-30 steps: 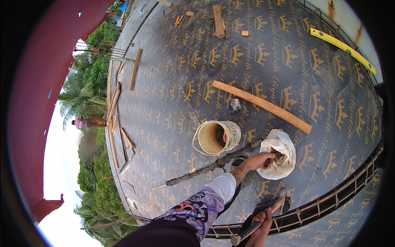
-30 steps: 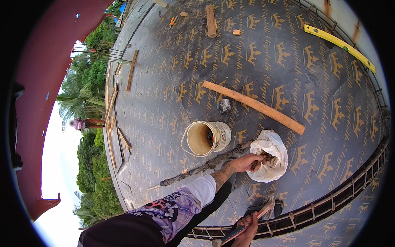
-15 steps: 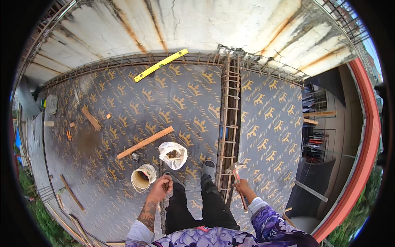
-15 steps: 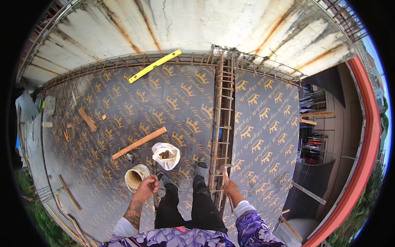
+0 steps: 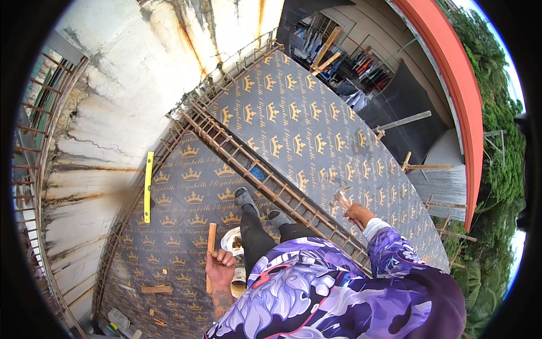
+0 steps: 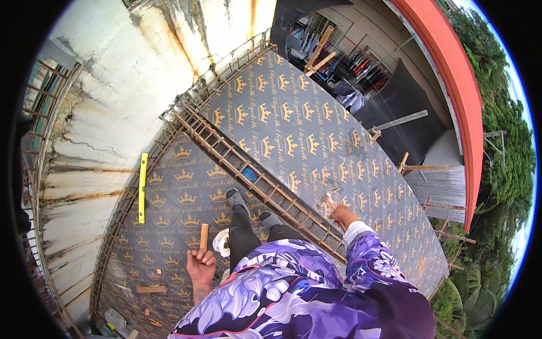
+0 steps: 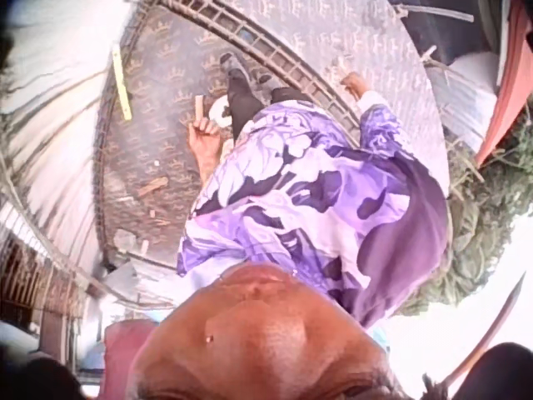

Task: The person lifts and positions a large patterned formwork panel onto a rebar grid on a roof, then uses a hammer to drive nails along the panel edges to secure it. The person walks on the rebar and adjusts the panel alignment before nailing.

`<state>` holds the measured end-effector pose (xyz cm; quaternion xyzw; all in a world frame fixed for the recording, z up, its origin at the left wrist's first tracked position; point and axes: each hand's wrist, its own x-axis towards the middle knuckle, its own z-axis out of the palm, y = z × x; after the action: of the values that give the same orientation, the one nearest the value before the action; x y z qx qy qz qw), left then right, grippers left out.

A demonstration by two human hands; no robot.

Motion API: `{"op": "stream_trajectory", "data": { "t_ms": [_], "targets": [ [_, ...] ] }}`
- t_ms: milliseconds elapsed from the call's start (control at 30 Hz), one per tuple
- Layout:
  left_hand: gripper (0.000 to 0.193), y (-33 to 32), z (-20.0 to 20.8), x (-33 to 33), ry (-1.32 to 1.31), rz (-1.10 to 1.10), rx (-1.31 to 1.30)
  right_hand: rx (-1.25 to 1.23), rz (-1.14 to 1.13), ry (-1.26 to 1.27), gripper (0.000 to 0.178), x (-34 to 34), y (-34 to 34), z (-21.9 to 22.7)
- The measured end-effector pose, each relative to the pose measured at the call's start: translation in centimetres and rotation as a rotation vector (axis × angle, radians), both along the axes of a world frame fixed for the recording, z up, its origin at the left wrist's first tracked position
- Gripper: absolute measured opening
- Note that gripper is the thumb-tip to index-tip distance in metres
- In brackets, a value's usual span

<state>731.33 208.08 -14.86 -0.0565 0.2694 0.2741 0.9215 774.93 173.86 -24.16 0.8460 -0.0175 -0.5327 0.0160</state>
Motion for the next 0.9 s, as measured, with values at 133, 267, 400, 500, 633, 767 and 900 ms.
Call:
{"op": "stream_trajectory", "data": {
  "t_ms": [133,267,400,500,633,767,900],
  "targets": [
    [0.036,6.6,0.3,3.7,0.094,-0.295,-0.027,-0.052,0.005,-0.054,0.034,-2.3,-0.1,1.4],
    [0.032,13.7,-1.1,6.5,0.32,-0.576,-0.001,0.014,-0.388,0.027,0.027,-7.3,1.6,2.1],
    [0.016,20.5,-2.4,9.3,0.419,-0.675,0.028,0.093,-0.573,0.086,0.028,-12.5,0.8,2.6],
    [0.014,24.0,-2.5,14.2,0.488,-0.768,0.081,0.101,-0.669,0.118,0.029,-15.7,-0.5,1.6],
    [0.016,24.9,-1.7,23.5,0.541,-0.815,0.207,0.044,-0.761,0.193,0.029,-17.0,-0.5,0.9],
    [0.018,24.5,-3.9,32.7,0.322,-0.91,0.14,0.026,-0.829,0.194,0.031,-15.1,-0.1,-0.2],
    [0.028,20.7,-4.8,44.4,0.339,-1.086,0.029,0.017,-0.992,0.202,0.031,-9.2,0.2,-0.8]
  ]
}}
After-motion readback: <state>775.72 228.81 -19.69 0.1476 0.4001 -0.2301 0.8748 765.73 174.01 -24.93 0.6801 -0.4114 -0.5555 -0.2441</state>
